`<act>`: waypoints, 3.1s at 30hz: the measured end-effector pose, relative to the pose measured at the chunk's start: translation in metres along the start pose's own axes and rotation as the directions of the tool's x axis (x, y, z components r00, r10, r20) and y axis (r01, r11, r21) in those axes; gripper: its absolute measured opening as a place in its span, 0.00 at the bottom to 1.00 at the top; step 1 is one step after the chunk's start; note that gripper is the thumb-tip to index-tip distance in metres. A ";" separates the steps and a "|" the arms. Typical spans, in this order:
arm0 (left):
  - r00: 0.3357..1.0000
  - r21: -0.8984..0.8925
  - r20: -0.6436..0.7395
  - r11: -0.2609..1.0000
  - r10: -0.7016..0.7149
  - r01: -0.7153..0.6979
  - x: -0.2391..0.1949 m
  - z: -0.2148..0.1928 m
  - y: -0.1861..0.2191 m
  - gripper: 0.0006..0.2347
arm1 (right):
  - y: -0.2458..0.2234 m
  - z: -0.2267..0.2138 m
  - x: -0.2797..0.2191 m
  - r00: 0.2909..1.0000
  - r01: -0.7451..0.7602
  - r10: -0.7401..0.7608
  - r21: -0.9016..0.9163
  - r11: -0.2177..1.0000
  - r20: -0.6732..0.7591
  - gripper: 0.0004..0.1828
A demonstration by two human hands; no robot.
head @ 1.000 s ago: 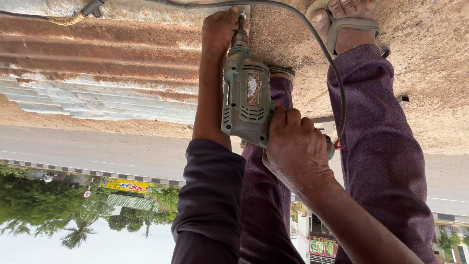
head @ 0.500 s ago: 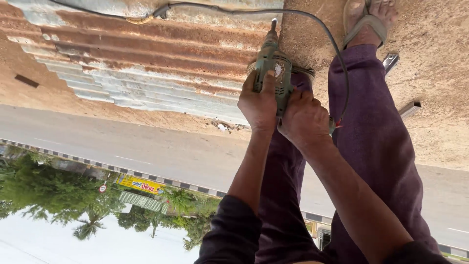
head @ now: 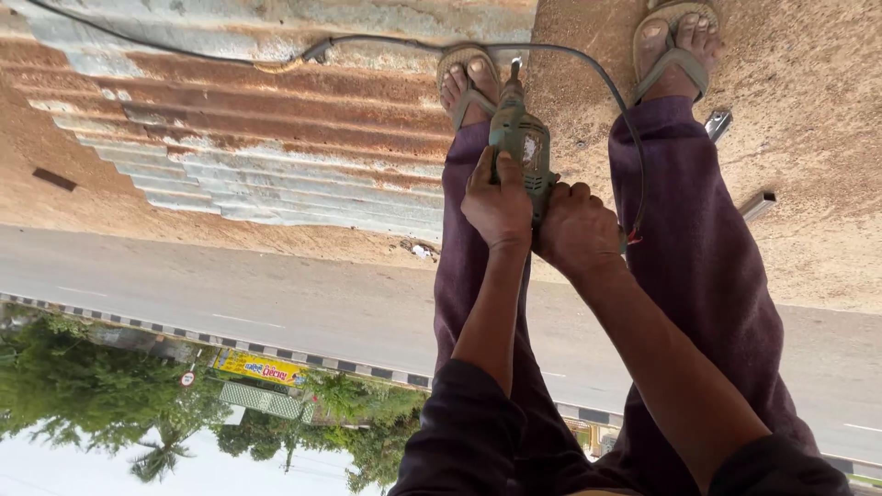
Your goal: Drilling holes into a corrugated metal sheet using an electric drill for fabrication.
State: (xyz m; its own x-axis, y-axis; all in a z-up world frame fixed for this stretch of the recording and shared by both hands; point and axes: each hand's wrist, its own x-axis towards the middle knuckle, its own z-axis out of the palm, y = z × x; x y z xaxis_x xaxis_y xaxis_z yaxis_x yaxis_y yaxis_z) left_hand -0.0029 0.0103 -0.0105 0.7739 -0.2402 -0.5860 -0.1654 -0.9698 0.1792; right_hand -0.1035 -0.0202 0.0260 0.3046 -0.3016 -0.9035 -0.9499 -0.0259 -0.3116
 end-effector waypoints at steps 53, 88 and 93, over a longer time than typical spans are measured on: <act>0.990 0.016 0.118 0.997 -0.078 0.077 0.015 -0.014 0.007 0.17 | -0.023 0.012 0.001 0.992 -0.119 0.120 -0.020 0.993 0.031 0.28; 0.989 -0.050 0.091 0.992 -0.115 0.120 0.011 -0.011 0.002 0.17 | -0.013 0.025 -0.001 0.997 -0.066 0.063 -0.087 0.994 -0.042 0.32; 0.988 -0.045 0.099 0.991 -0.120 0.125 0.011 -0.010 0.002 0.17 | -0.017 0.015 0.000 0.997 -0.081 0.080 -0.074 0.994 -0.023 0.31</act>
State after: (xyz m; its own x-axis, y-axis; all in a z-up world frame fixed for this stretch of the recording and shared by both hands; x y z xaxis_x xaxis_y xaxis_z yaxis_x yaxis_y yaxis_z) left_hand 0.0110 0.0066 -0.0087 0.7239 -0.1252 -0.6785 -0.0399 -0.9894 0.1400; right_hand -0.0861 -0.0051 0.0273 0.2261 -0.3247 -0.9184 -0.9741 -0.0715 -0.2146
